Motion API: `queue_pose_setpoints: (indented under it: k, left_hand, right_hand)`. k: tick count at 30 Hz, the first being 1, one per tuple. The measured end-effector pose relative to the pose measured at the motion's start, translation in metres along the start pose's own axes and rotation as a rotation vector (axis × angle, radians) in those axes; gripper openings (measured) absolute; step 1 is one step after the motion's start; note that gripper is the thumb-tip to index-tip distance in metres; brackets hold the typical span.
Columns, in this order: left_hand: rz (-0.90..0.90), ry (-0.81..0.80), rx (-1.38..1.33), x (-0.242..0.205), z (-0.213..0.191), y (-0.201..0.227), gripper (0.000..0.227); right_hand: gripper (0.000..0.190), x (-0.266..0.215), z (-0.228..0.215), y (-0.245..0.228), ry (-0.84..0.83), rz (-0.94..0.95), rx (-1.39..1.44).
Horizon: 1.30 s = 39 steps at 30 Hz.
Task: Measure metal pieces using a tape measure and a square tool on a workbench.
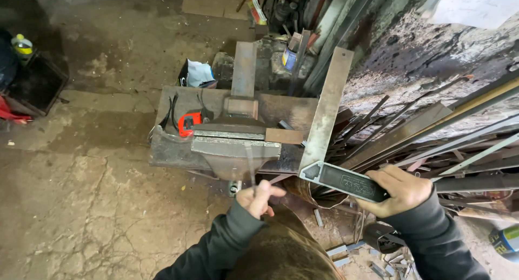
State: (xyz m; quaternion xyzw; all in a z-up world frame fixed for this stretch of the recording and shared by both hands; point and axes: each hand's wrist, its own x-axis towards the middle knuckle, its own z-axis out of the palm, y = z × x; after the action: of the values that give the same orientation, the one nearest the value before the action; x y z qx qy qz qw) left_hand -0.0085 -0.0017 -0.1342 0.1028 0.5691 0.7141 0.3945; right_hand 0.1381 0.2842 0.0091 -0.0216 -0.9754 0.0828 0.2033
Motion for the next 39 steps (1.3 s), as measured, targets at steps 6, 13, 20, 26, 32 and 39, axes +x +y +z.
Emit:
queue_pose_setpoints:
  k: [6, 13, 20, 26, 32, 39]
  left_hand:
    - [-0.014, -0.002, 0.047, 0.011, 0.031, 0.016, 0.036]
    - [-0.062, 0.283, -0.072, 0.024, 0.033, 0.030, 0.036]
    - [0.067, 0.489, 0.067, 0.032, 0.020, 0.041, 0.031]
    - [0.415, 0.528, 0.556, 0.029, -0.004, 0.059, 0.047]
    - [0.465, 0.444, 0.525, 0.033, 0.000, 0.060, 0.043]
    - [0.207, 0.325, 0.223, 0.042, 0.043, 0.044, 0.018]
  right_hand:
    - [0.048, 0.021, 0.032, 0.000, -0.024, -0.108, 0.204]
    - [0.043, 0.081, 0.035, -0.011, -0.168, -0.162, 0.227]
    - [0.111, 0.109, 0.063, -0.020, -0.236, -0.095, 0.349]
    - [0.121, 0.101, 0.081, -0.015, -0.164, -0.037, 0.439]
    - [0.114, 0.100, 0.075, -0.016, -0.225, 0.015, 0.403]
    - [0.100, 0.092, 0.053, -0.008, -0.398, 0.116, 0.264]
